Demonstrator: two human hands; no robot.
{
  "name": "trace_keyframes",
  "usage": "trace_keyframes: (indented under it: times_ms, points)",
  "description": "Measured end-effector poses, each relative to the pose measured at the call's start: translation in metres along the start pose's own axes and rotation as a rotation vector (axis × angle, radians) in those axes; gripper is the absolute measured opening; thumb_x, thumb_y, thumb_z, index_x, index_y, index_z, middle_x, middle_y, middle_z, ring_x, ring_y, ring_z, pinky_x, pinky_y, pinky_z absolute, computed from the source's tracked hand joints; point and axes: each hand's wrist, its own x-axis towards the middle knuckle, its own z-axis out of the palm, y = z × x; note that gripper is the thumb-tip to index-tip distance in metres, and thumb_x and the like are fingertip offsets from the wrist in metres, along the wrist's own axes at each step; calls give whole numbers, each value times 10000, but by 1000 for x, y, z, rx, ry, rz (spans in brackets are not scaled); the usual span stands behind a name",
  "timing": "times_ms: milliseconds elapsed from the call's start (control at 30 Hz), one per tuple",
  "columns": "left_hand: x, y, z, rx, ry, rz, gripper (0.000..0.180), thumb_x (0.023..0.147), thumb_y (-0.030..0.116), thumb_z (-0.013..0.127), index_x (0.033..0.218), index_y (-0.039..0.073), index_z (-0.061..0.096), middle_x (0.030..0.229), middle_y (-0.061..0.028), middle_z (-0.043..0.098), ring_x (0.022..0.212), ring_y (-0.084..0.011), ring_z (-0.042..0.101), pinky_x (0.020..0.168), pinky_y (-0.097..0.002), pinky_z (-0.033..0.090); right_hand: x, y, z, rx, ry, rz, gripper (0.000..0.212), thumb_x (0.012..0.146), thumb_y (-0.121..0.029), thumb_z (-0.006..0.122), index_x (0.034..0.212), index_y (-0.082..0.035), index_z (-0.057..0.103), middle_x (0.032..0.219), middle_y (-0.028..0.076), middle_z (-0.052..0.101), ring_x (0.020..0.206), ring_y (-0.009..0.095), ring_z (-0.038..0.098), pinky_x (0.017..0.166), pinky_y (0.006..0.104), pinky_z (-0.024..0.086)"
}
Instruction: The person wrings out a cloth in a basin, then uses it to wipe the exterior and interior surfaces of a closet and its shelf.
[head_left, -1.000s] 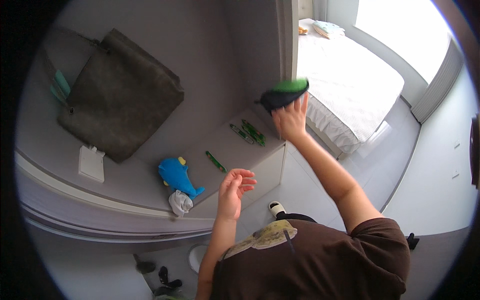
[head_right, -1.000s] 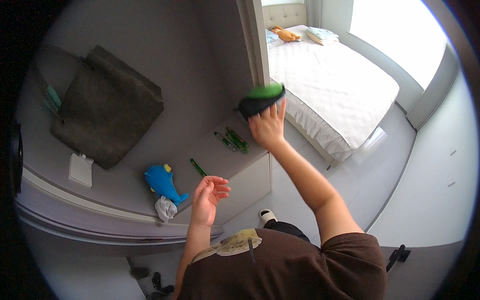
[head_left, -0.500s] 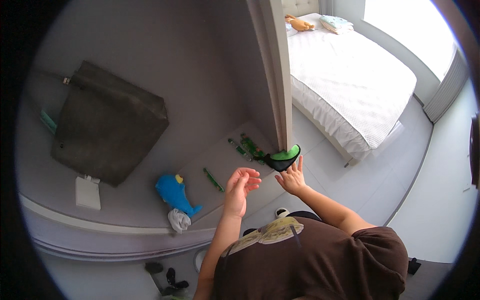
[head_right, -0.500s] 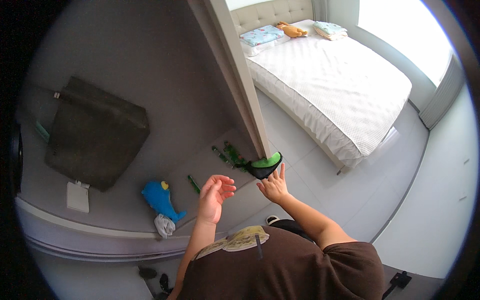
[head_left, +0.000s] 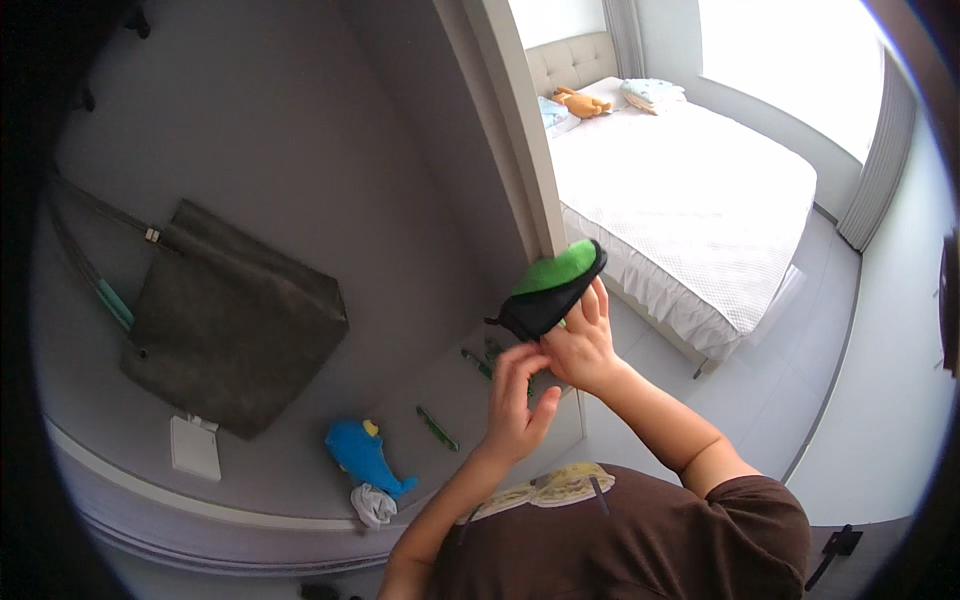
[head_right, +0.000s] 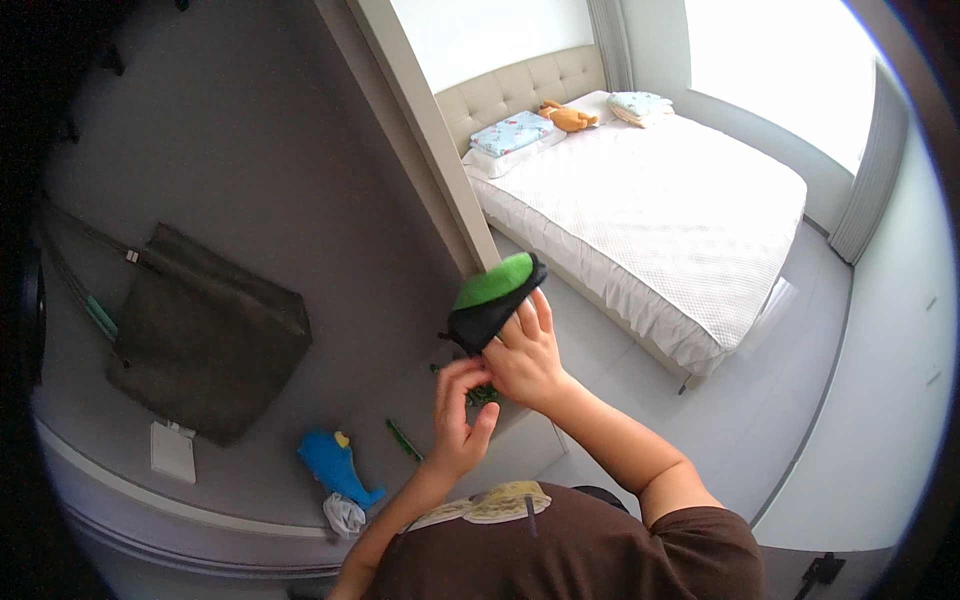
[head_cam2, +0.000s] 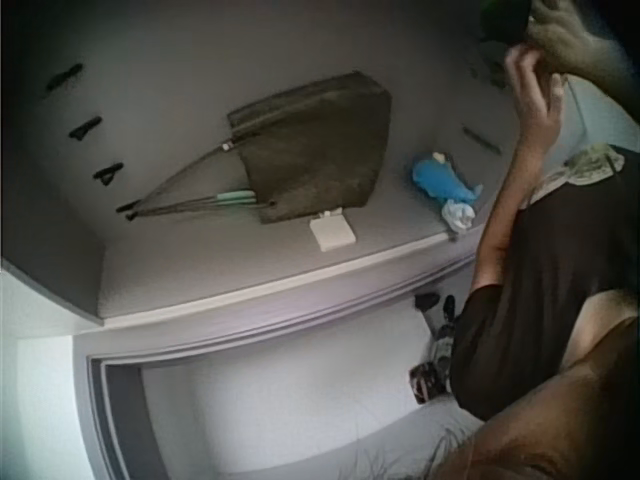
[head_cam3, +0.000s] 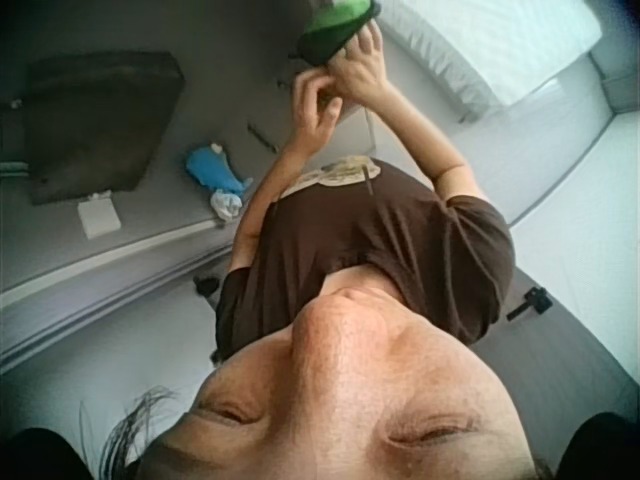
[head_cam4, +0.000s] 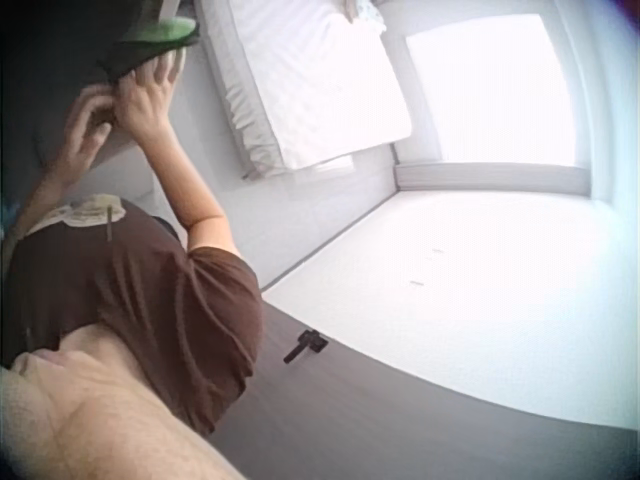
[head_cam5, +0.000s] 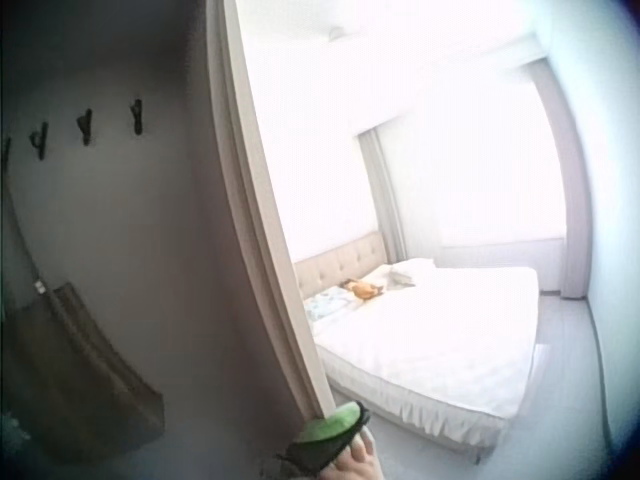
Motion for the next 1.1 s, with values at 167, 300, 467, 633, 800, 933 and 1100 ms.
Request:
trace_keyframes:
  times_ms: [167, 300, 467, 633, 800, 933, 1100]
  points:
    - [42, -8, 1, -99, 184, 156, 564, 906, 359, 525, 1277, -35, 368, 1362, -244, 322, 1247, -384, 346, 1034, -471, 290, 59, -1, -31, 52, 51, -56, 266, 676, -35, 602, 942, -39, 602, 1090, 122, 589, 1173, 355, 474, 1059, 467, 310]
    - [79, 1, -1, -65, 155, 335, 576, 923, 420, 447, 1284, -24, 382, 1340, -246, 349, 1256, -403, 329, 1052, -507, 232, 85, 5, -41, 290, 60, -84, 304, 681, 102, 518, 966, -3, 520, 1099, 179, 569, 1176, 412, 480, 1005, 490, 366]
    - [131, 16, -19, 319, 315, 408, 369, 843, 241, 550, 1129, 11, 519, 1244, -224, 425, 1158, -419, 380, 997, -521, 274, 100, 14, -37, 711, 183, 4, 386, 727, 111, 479, 1101, 20, 465, 1135, 242, 519, 1084, 374, 524, 965, 421, 398]
    - [176, 40, -41, 649, 359, 506, 326, 790, 196, 631, 1049, 35, 515, 1093, -230, 440, 1012, -411, 438, 877, -530, 360, 92, 15, -3, 608, 705, 107, 388, 776, 39, 532, 1145, 1, 419, 1234, 218, 415, 1142, 303, 425, 1005, 410, 327]
    - [213, 44, -57, 718, 487, 552, 465, 856, 260, 589, 1127, -59, 388, 1109, -341, 372, 965, -471, 434, 833, -535, 373, 78, 8, 13, 494, 456, 238, 521, 793, 0, 556, 1275, 10, 358, 1295, 275, 414, 1091, 390, 509, 929, 418, 428]
    - [249, 64, -73, 714, 491, 575, 496, 902, 257, 514, 1224, -83, 350, 1143, -364, 353, 995, -499, 416, 887, -537, 354, 82, 6, 11, 327, 308, 248, 615, 797, 6, 555, 1358, -8, 303, 1359, 275, 382, 1171, 445, 480, 920, 448, 457]
    - [305, 107, -108, 655, 457, 623, 460, 947, 227, 432, 1292, -58, 326, 1207, -348, 341, 1072, -472, 399, 950, -520, 322, 103, -4, -6, -83, 224, 24, 634, 724, -40, 587, 1337, -3, 430, 1431, 197, 355, 1328, 367, 352, 1090, 501, 264]
